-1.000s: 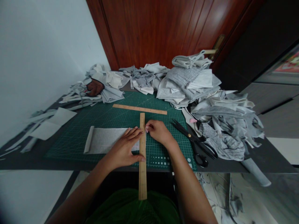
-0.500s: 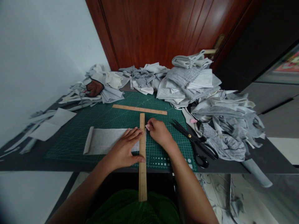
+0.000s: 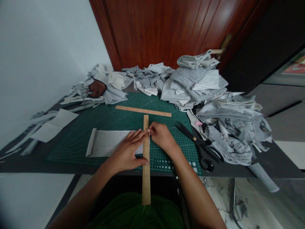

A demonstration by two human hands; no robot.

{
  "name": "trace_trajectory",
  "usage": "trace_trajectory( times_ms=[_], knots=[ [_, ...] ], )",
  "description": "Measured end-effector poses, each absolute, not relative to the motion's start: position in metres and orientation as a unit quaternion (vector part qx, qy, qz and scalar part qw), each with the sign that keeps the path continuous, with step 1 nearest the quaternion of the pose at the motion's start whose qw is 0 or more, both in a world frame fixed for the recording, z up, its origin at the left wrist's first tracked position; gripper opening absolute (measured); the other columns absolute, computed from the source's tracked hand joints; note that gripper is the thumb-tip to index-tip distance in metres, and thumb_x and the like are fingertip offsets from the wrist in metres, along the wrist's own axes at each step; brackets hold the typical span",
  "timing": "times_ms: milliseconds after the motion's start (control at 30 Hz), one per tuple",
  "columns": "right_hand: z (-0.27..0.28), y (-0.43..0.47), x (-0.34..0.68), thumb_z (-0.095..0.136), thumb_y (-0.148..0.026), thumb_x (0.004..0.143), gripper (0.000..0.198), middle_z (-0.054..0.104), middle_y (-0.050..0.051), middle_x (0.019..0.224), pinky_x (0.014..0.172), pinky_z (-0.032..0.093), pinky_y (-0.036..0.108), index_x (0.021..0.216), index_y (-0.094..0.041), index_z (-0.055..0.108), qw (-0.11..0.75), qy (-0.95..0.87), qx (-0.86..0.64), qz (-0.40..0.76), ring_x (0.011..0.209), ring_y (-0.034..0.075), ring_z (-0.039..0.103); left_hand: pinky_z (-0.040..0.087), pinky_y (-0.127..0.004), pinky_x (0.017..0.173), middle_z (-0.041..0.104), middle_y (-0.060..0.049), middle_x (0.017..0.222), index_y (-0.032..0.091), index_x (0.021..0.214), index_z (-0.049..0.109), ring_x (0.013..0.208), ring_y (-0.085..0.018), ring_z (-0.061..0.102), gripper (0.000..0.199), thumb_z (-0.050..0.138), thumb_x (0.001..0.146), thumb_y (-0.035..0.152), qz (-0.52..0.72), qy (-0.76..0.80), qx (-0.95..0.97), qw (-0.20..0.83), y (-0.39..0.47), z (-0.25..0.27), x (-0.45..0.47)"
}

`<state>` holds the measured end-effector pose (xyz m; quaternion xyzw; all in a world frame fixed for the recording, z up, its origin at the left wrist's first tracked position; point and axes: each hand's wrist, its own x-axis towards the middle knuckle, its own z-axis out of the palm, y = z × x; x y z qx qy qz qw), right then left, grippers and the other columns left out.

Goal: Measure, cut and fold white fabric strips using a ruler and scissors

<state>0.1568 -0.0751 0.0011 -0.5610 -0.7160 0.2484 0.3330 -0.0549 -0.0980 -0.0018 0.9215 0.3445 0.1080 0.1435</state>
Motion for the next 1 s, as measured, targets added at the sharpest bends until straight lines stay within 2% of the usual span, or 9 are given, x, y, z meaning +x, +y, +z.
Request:
trace_trajectory(
  times_ms=[333,667,833,1000],
  knots=[
    [0.0023,-0.0759,0.1617,0.062,-0.01,0.092,0.016,0.07,-0.002,0.072,0.067,0.044,0.026,0.083,-0.022,0.065,0.326,-0.724,-0.535,0.289,0.066,0.016,0.064,0.023,-0.058,0.127,0.044,-0.013,0.161,0.023,0.157,0.038,0.153,-0.039,0.035,0.105,0.072,0.075,0.079,0.131,0.333,0.923,0.145,-0.0969,-0.0038,-0.0543],
    [0.0023,-0.0758,0.159,0.063,-0.009,0.091,0.016,0.071,0.0,0.075,0.067,0.043,0.027,0.081,-0.022,0.065,0.323,-0.732,-0.536,0.269,0.07,0.017,0.066,0.021,-0.057,0.127,0.038,-0.017,0.165,0.02,0.159,0.036,0.155,-0.038,0.032,0.107,0.07,0.076,0.08,0.112,0.337,0.925,0.139,-0.0969,-0.006,-0.0549],
    [0.0022,-0.0753,0.158,0.065,-0.009,0.09,0.012,0.073,0.002,0.081,0.07,0.045,0.027,0.087,-0.021,0.066,0.325,-0.723,-0.549,0.266,0.075,0.018,0.068,0.02,-0.057,0.128,0.037,-0.016,0.166,0.021,0.16,0.035,0.156,-0.038,0.031,0.109,0.072,0.076,0.08,0.11,0.336,0.925,0.141,-0.0964,-0.0067,-0.0551],
    [0.0032,-0.0755,0.1574,0.066,-0.011,0.091,0.012,0.073,0.001,0.078,0.069,0.045,0.027,0.084,-0.021,0.067,0.322,-0.717,-0.554,0.275,0.071,0.018,0.066,0.02,-0.057,0.128,0.037,-0.015,0.167,0.022,0.16,0.035,0.156,-0.038,0.031,0.108,0.074,0.075,0.078,0.113,0.335,0.925,0.137,-0.0964,-0.0046,-0.0547]
  ],
)
